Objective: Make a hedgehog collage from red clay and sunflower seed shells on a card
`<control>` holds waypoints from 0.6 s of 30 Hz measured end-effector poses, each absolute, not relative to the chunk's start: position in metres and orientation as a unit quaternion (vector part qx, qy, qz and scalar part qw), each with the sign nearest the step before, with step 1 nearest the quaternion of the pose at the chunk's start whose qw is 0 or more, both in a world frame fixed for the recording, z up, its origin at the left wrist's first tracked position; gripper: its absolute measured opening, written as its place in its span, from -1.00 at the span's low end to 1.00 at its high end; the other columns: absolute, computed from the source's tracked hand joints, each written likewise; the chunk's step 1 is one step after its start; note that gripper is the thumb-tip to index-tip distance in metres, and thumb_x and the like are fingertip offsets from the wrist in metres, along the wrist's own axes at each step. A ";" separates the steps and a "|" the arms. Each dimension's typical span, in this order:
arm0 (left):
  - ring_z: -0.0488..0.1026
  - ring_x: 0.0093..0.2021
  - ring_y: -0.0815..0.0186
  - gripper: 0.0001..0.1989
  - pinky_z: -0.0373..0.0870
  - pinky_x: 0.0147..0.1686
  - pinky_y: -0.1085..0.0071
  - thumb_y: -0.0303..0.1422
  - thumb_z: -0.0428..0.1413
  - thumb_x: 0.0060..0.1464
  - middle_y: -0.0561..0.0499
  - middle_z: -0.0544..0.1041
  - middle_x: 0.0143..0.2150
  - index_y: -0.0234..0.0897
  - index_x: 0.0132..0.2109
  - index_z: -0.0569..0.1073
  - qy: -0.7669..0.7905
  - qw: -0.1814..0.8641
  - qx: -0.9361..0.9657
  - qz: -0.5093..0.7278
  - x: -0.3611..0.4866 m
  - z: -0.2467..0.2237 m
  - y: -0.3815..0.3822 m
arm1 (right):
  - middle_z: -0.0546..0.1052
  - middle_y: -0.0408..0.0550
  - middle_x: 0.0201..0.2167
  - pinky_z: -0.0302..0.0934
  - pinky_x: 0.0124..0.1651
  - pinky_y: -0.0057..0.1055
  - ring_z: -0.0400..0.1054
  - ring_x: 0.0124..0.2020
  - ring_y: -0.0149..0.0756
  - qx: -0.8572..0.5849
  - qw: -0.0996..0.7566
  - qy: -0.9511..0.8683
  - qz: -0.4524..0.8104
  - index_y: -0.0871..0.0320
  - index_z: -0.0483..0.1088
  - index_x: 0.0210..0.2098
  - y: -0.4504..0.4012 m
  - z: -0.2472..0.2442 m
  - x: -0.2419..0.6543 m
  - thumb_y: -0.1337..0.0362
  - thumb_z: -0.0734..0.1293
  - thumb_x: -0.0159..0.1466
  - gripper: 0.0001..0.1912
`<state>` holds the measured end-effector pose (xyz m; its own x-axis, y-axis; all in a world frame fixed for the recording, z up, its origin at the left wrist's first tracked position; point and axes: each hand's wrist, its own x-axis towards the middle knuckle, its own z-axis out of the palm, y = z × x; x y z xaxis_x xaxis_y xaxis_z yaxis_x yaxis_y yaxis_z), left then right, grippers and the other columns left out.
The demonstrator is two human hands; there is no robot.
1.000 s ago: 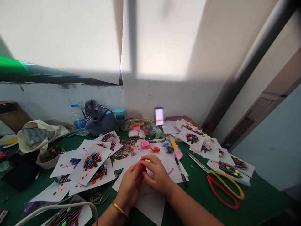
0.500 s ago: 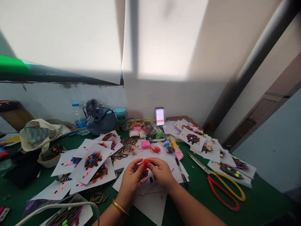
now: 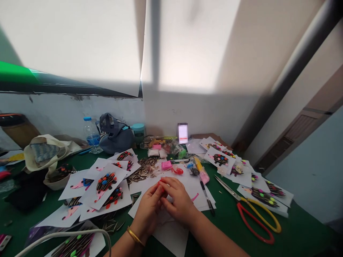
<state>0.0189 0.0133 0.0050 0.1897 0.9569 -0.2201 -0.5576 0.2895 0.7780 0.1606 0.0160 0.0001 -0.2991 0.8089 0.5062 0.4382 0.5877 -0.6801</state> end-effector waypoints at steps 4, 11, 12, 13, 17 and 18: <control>0.52 -0.24 0.33 -0.62 0.43 -0.20 0.47 -0.25 0.37 -0.13 -0.05 0.61 -0.22 -0.32 -0.15 0.56 0.389 0.703 0.260 0.535 0.016 0.006 0.017 | 0.36 -0.01 0.21 0.10 0.27 -0.08 0.20 0.25 -0.18 -0.399 0.510 -0.681 0.341 -0.02 0.14 0.28 0.019 -0.008 0.165 0.30 0.22 0.32 -0.46; 0.53 -0.34 0.30 -0.58 0.49 -0.29 0.40 -0.18 0.36 -0.16 -0.06 0.61 -0.28 -0.35 -0.18 0.54 0.420 0.654 0.329 0.536 0.018 0.001 0.015 | 0.47 0.04 0.11 0.17 0.20 -0.05 0.33 0.14 -0.03 -0.413 0.439 -0.690 0.400 0.04 0.32 0.19 0.024 -0.013 0.167 0.04 0.37 0.24 -0.44; 0.54 -0.34 0.29 -0.55 0.49 -0.30 0.39 -0.16 0.36 -0.16 -0.06 0.61 -0.28 -0.33 -0.15 0.52 0.422 0.647 0.332 0.541 0.018 0.002 0.014 | 0.49 0.02 0.07 0.20 0.18 -0.08 0.36 0.11 -0.04 -0.413 0.438 -0.690 0.402 0.04 0.38 0.14 0.024 -0.011 0.166 0.04 0.36 0.25 -0.50; 0.54 -0.35 0.28 -0.53 0.49 -0.32 0.38 -0.14 0.34 -0.15 -0.05 0.61 -0.28 -0.30 -0.11 0.50 0.424 0.644 0.330 0.544 0.019 0.002 0.014 | 0.52 -0.01 0.03 0.23 0.15 -0.12 0.39 0.07 -0.07 -0.413 0.444 -0.685 0.403 0.04 0.43 0.08 0.023 -0.009 0.164 0.06 0.34 0.26 -0.57; 0.55 -0.37 0.29 -0.48 0.49 -0.33 0.39 -0.11 0.32 -0.12 -0.04 0.62 -0.31 -0.27 -0.04 0.48 0.441 0.646 0.336 0.525 0.020 0.005 0.014 | 0.59 -0.07 -0.17 0.31 -0.01 -0.30 0.46 -0.11 -0.18 -0.427 0.496 -0.647 0.391 0.06 0.51 -0.12 0.022 -0.003 0.161 0.15 0.32 0.29 -0.77; 0.55 -0.35 0.29 -0.51 0.48 -0.31 0.40 -0.13 0.34 -0.14 -0.06 0.62 -0.31 -0.30 -0.08 0.51 0.449 0.640 0.344 0.520 0.019 0.006 0.014 | 0.59 -0.08 -0.20 0.32 -0.03 -0.32 0.46 -0.14 -0.19 -0.436 0.509 -0.637 0.381 0.08 0.52 -0.16 0.022 -0.003 0.161 0.16 0.32 0.29 -0.79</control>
<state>0.0194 0.0138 0.0058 0.0564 0.9747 -0.2164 -0.3562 0.2222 0.9076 0.1613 0.0224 -0.0032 -0.1007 0.9434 0.3159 0.1683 0.3291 -0.9292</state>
